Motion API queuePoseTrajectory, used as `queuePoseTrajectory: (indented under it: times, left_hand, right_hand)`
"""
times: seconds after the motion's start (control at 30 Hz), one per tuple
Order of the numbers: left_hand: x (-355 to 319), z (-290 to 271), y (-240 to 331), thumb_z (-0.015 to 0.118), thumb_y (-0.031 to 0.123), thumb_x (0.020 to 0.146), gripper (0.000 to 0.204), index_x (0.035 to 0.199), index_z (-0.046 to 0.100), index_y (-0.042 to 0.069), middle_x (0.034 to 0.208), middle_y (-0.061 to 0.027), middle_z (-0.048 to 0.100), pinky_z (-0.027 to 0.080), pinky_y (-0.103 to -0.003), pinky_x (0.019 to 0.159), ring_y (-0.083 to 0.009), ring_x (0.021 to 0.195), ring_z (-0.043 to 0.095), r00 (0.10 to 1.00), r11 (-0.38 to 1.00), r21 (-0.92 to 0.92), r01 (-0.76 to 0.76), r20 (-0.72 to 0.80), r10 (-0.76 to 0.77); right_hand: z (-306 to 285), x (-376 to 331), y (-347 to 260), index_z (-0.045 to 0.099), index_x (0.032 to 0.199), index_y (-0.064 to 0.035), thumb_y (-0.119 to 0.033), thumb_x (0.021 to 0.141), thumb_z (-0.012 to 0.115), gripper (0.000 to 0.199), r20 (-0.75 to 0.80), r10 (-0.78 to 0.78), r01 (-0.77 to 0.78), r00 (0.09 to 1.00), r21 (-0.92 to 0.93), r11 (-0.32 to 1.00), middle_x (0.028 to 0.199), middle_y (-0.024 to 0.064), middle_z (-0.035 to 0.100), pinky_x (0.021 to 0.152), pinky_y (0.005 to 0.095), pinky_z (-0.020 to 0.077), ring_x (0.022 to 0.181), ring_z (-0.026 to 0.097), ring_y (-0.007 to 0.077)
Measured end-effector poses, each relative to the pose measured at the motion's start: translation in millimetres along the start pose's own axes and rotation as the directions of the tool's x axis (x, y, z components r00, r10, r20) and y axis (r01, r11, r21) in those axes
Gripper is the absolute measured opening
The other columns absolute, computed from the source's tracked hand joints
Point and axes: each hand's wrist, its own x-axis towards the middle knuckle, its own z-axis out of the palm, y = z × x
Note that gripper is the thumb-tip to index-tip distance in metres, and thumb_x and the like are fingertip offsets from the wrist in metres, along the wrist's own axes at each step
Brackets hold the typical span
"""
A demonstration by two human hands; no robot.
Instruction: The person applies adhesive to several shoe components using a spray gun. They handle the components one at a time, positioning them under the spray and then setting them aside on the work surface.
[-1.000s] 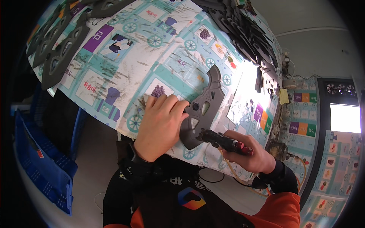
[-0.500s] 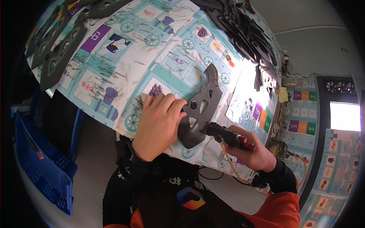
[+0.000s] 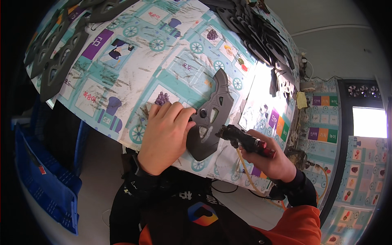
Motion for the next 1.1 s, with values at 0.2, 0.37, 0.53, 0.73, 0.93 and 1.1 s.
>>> queuePoseTrajectory:
  times: [0.2, 0.37, 0.53, 0.73, 0.93, 1.1]
  left_hand:
    - [1, -1, 1, 0.075, 0.008, 0.092, 0.03, 0.121, 0.068, 0.007, 0.103, -0.0076, 0.062, 0.04, -0.045, 0.089, -0.0312, 0.098, 0.06, 1.0, 1.0, 0.012, -0.003, -0.001, 0.003]
    - [1, 0, 1, 0.076, 0.007, 0.091, 0.031, 0.121, 0.069, 0.007, 0.103, -0.0073, 0.063, 0.04, -0.045, 0.088, -0.0308, 0.097, 0.06, 1.0, 1.0, 0.016, 0.006, 0.009, -0.006]
    - [1, -1, 2, 0.077, 0.005, 0.09, 0.031, 0.12, 0.069, 0.007, 0.104, -0.007, 0.063, 0.04, -0.044, 0.088, -0.0307, 0.098, 0.06, 1.0, 1.0, 0.014, 0.014, 0.011, -0.014]
    - [1, -1, 1, 0.077, 0.005, 0.09, 0.032, 0.12, 0.069, 0.007, 0.104, -0.0069, 0.063, 0.04, -0.044, 0.088, -0.0305, 0.097, 0.06, 1.0, 1.0, 0.011, 0.013, 0.009, -0.013]
    - [1, 0, 1, 0.077, 0.005, 0.09, 0.032, 0.12, 0.069, 0.007, 0.103, -0.0069, 0.063, 0.04, -0.044, 0.088, -0.0304, 0.097, 0.06, 1.0, 1.0, 0.013, 0.011, 0.007, -0.011]
    - [1, 0, 1, 0.077, 0.005, 0.09, 0.032, 0.12, 0.069, 0.006, 0.104, -0.007, 0.062, 0.04, -0.044, 0.087, -0.0305, 0.097, 0.06, 1.0, 1.0, 0.013, 0.009, 0.006, -0.009]
  right_hand:
    - [3, -4, -1, 0.057, 0.147, 0.0022, -0.003, 0.095, 0.079, 0.056, -0.106, -0.067, 0.073, 0.992, 0.057, 0.996, 0.105, 0.0126, 0.073, 0.089, 0.0329, 0.0576, 0.097, 0.069, 0.0157]
    - [-1, 1, -19, 0.061, 0.136, 0.0038, -0.004, 0.097, 0.075, 0.042, -0.077, 0.06, -0.057, 0.995, 0.041, 0.998, 0.103, 0.0091, 0.071, 0.09, 0.0305, 0.0548, 0.095, 0.065, 0.0121]
    - [-4, 8, -34, 0.063, 0.122, 0.0038, -0.006, 0.097, 0.071, 0.028, -0.062, 0.121, -0.115, 0.991, 0.102, 0.988, 0.099, 0.0052, 0.068, 0.085, 0.0279, 0.0513, 0.09, 0.059, 0.0099]
    - [-6, 11, -29, 0.064, 0.123, 0.0034, -0.005, 0.097, 0.071, 0.028, -0.079, 0.124, -0.112, 0.989, 0.145, 0.983, 0.099, 0.0045, 0.068, 0.084, 0.0271, 0.0509, 0.09, 0.058, 0.0086]
    - [-10, 17, -26, 0.062, 0.132, 0.0044, -0.003, 0.096, 0.07, 0.038, -0.118, 0.19, -0.161, 0.975, 0.221, 0.962, 0.101, 0.0041, 0.069, 0.08, 0.0259, 0.0513, 0.089, 0.06, 0.0062]
    - [-16, 20, -23, 0.06, 0.136, 0.0054, -0.003, 0.096, 0.07, 0.043, -0.081, 0.193, -0.172, 0.978, 0.211, 0.962, 0.102, 0.003, 0.07, 0.076, 0.0246, 0.05, 0.087, 0.061, 0.0072]
